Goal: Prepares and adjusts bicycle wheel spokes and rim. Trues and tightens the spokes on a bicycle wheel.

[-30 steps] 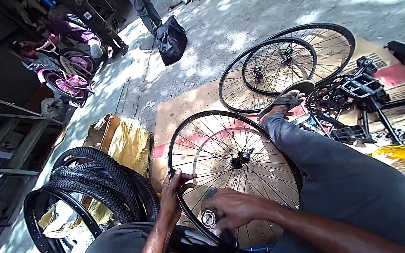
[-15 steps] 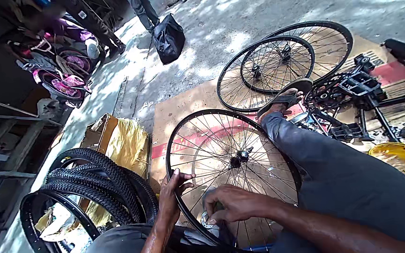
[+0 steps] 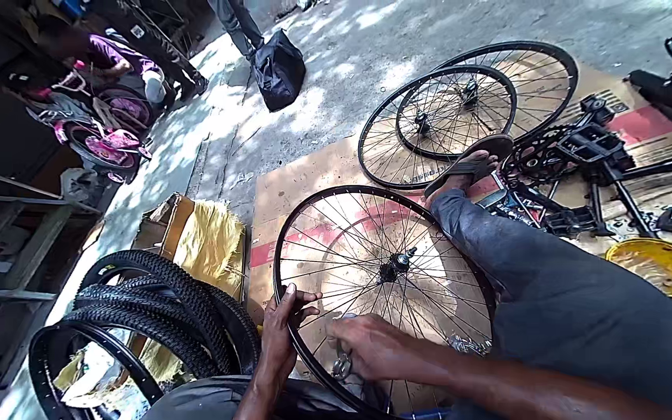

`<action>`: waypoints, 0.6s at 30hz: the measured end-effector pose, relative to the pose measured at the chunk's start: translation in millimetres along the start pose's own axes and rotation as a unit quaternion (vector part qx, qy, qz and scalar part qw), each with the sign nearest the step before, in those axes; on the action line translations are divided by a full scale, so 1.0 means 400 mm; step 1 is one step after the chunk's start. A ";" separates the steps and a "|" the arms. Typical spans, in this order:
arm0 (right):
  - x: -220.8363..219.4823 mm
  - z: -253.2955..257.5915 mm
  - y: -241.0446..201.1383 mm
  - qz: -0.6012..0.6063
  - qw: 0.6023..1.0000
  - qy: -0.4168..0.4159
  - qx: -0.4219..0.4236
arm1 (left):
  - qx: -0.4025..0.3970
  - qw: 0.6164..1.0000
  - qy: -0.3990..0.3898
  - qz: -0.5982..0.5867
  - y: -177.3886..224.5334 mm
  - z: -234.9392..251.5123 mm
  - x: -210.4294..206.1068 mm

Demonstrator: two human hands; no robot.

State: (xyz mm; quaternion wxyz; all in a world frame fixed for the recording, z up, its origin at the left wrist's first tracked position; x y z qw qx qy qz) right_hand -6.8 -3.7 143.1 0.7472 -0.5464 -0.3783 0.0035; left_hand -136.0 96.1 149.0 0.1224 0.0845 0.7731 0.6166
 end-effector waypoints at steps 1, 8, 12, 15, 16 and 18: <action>-0.015 0.003 -0.002 -0.037 0.999 0.019 -0.007 | 0.001 1.000 -0.001 0.005 0.000 -0.001 0.000; 0.000 -0.034 -0.015 0.039 0.984 -0.147 0.096 | 0.037 0.999 0.031 0.003 0.010 0.042 0.017; -0.012 -0.009 -0.005 0.024 0.988 -0.130 0.082 | 0.060 0.991 0.065 -0.099 0.007 0.069 0.030; 0.055 -0.016 0.011 0.065 0.993 -0.075 0.063 | 0.039 0.988 0.060 -0.133 0.009 0.028 0.008; 0.092 -0.027 0.018 0.052 0.996 -0.041 0.051 | 0.017 0.991 0.037 -0.130 0.018 0.008 -0.008; 0.133 -0.048 0.032 -0.047 0.999 -0.014 0.020 | -0.021 0.994 -0.010 -0.105 0.037 -0.026 -0.031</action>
Point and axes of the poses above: each hand's wrist, its own z-axis towards the middle knuckle, its own x-axis out of the back of the hand, y = z × x, the point moved 8 cm from there along z, towards the middle knuckle, and after that the axes turned 3 degrees about -y, right-handed, at the moved point
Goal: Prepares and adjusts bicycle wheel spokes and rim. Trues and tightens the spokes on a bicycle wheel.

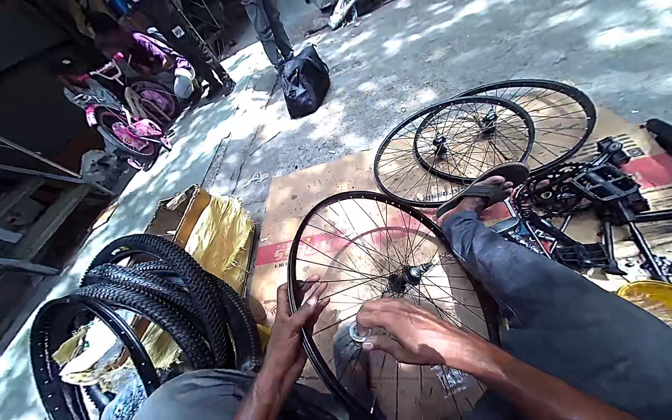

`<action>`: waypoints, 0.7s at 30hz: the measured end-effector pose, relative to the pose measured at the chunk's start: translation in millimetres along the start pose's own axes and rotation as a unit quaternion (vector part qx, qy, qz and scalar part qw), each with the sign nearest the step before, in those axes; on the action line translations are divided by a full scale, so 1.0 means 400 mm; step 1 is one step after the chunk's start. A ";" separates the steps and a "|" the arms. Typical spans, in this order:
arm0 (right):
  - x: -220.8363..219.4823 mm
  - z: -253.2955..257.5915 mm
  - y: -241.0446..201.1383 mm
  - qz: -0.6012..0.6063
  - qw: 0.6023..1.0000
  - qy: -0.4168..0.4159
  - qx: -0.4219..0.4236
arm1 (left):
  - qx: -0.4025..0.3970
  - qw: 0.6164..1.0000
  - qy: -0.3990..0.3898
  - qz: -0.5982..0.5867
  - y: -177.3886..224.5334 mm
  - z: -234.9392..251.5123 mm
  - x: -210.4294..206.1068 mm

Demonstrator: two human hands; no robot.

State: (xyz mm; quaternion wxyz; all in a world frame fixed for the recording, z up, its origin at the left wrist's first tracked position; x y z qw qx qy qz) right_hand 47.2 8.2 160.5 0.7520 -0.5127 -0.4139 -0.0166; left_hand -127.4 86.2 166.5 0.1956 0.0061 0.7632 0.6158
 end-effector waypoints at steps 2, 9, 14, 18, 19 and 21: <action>-0.024 -0.009 0.002 -0.064 0.997 -0.043 -0.019 | -0.005 1.000 -0.007 0.014 0.005 -0.007 -0.001; -0.158 0.017 -0.054 0.074 0.992 -0.074 0.069 | 0.046 0.997 0.068 0.002 -0.056 0.010 0.055; -0.170 0.003 -0.065 -0.005 0.997 0.029 0.066 | 0.056 0.994 0.091 0.015 -0.061 0.014 0.063; -0.197 0.024 -0.053 -0.060 0.997 0.043 0.014 | 0.054 0.994 0.088 0.021 -0.050 0.013 0.052; -0.201 0.030 -0.053 -0.044 0.999 0.015 0.007 | 0.054 0.994 0.088 0.023 -0.049 0.013 0.049; -0.180 0.027 -0.053 0.032 0.996 -0.077 0.011 | 0.056 0.994 0.087 0.025 -0.051 0.013 0.047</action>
Point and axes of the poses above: each hand's wrist, its own z-axis towards the middle knuckle, its own x-axis out of the back of the hand, y = z × x, the point moved 8 cm from there along z, towards the middle knuckle, and after that the axes turned 3 degrees about -y, right-handed, at the moved point
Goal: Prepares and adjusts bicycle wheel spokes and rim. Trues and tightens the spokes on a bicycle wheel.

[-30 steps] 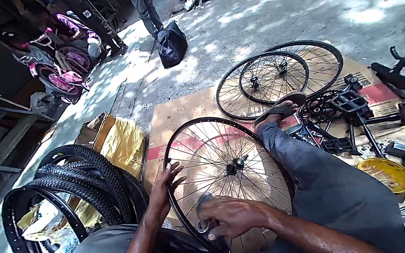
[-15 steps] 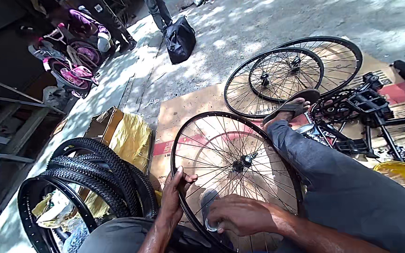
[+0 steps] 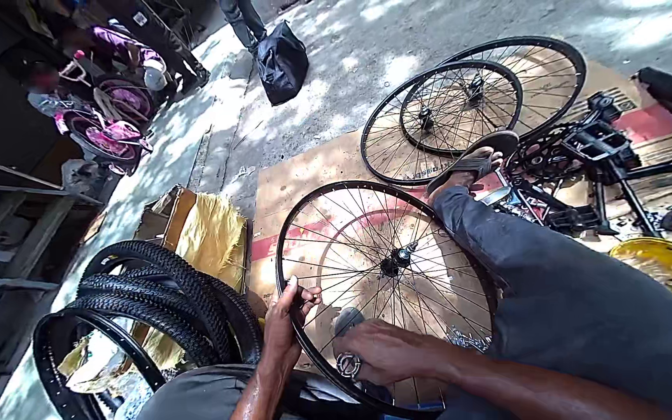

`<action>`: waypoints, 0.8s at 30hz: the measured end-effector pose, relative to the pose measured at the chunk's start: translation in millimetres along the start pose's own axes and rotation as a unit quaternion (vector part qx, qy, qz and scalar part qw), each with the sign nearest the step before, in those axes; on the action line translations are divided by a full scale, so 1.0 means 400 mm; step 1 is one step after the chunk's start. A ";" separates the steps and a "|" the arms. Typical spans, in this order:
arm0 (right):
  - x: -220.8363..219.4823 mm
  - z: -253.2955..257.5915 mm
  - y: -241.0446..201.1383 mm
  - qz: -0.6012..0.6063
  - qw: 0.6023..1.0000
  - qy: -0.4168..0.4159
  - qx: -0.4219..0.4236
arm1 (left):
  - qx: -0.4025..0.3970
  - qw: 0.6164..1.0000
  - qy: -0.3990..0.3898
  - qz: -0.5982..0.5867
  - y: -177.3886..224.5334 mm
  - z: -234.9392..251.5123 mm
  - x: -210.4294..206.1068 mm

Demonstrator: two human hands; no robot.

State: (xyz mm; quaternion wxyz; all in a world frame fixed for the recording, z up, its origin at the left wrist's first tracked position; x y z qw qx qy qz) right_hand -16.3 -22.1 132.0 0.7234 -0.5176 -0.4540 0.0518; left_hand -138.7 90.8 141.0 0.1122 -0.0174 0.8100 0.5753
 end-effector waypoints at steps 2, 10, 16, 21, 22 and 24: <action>0.031 -0.022 0.002 0.081 0.995 -0.044 0.045 | 0.001 1.000 0.004 -0.004 -0.002 -0.001 0.004; -0.004 0.009 0.017 0.012 0.998 -0.003 -0.055 | 0.000 1.000 -0.003 0.005 -0.006 0.005 0.008; 0.024 -0.008 0.037 0.102 0.992 0.008 -0.076 | -0.007 1.000 -0.013 0.002 0.003 0.000 -0.001; 0.009 -0.001 0.017 0.089 0.992 -0.073 -0.050 | -0.006 1.000 -0.006 -0.003 -0.003 0.003 0.008; 0.022 -0.011 0.020 0.140 0.985 -0.097 -0.025 | -0.007 1.000 -0.009 -0.003 -0.003 0.001 0.010; 0.035 -0.018 0.035 0.202 0.977 -0.069 -0.028 | -0.010 1.000 -0.016 -0.002 -0.001 -0.001 0.005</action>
Point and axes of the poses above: each hand's wrist, its own z-axis towards the middle knuckle, its own x-axis out of the back of the hand, y = z × x, the point moved 8 cm from there along z, towards the middle knuckle, and after that the axes turned 3 degrees about -y, right-handed, at the moved point
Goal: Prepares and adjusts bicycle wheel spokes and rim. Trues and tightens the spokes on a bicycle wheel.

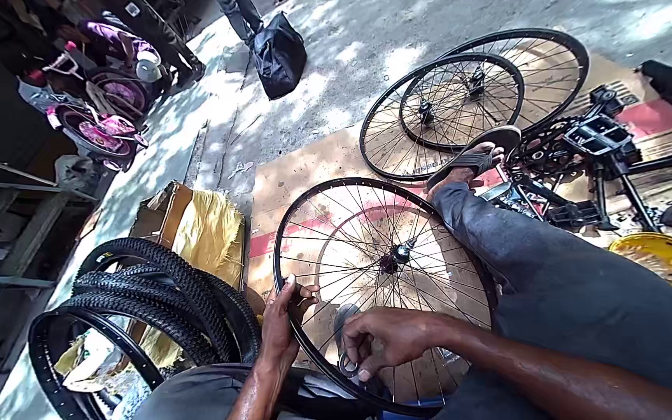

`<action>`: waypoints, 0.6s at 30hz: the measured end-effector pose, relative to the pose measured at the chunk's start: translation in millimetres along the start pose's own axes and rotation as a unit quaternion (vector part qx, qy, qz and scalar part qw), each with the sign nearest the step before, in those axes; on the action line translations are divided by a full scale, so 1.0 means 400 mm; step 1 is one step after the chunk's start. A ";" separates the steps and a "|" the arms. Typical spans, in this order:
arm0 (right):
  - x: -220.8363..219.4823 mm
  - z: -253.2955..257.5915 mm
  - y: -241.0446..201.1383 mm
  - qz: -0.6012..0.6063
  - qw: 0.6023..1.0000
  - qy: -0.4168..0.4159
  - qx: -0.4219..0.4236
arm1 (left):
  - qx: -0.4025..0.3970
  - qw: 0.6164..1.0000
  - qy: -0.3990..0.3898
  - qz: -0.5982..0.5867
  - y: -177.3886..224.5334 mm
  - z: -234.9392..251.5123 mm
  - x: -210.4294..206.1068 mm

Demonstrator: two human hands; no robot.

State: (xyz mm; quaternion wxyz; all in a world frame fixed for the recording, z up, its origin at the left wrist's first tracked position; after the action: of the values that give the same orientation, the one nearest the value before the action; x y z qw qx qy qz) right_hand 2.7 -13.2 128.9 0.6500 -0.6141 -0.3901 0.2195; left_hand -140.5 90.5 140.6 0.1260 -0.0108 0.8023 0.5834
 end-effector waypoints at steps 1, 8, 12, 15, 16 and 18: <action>0.000 0.003 0.007 -0.020 0.999 0.044 -0.022 | 0.000 1.000 -0.002 0.003 0.002 -0.002 -0.005; -0.014 0.006 -0.010 -0.094 0.995 -0.016 0.019 | 0.002 1.000 0.000 0.001 0.001 0.002 -0.002; -0.001 0.005 0.008 -0.072 0.993 0.084 -0.035 | 0.001 1.000 -0.009 0.011 0.003 0.003 -0.006; -0.035 0.028 0.005 -0.190 0.975 0.094 -0.064 | 0.002 1.000 0.003 0.013 0.004 0.002 -0.004; -0.030 0.028 0.002 -0.173 0.982 0.054 -0.051 | 0.001 1.000 0.002 0.015 0.004 0.002 -0.003; -0.008 0.010 -0.005 -0.078 0.997 -0.023 0.003 | 0.001 1.000 -0.002 0.014 0.005 0.001 -0.003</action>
State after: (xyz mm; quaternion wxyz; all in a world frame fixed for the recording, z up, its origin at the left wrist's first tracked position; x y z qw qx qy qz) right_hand -2.7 -13.6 129.7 0.6577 -0.5747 -0.4511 0.1837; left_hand -139.6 91.4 142.6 0.1192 0.0013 0.8026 0.5844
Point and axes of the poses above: each hand's wrist, its own z-axis towards the middle knuckle, its own x-axis out of the back of the hand, y = z × x, the point moved 8 cm from there along z, towards the middle knuckle, and after that the axes turned 3 degrees about -y, right-handed, at the moved point
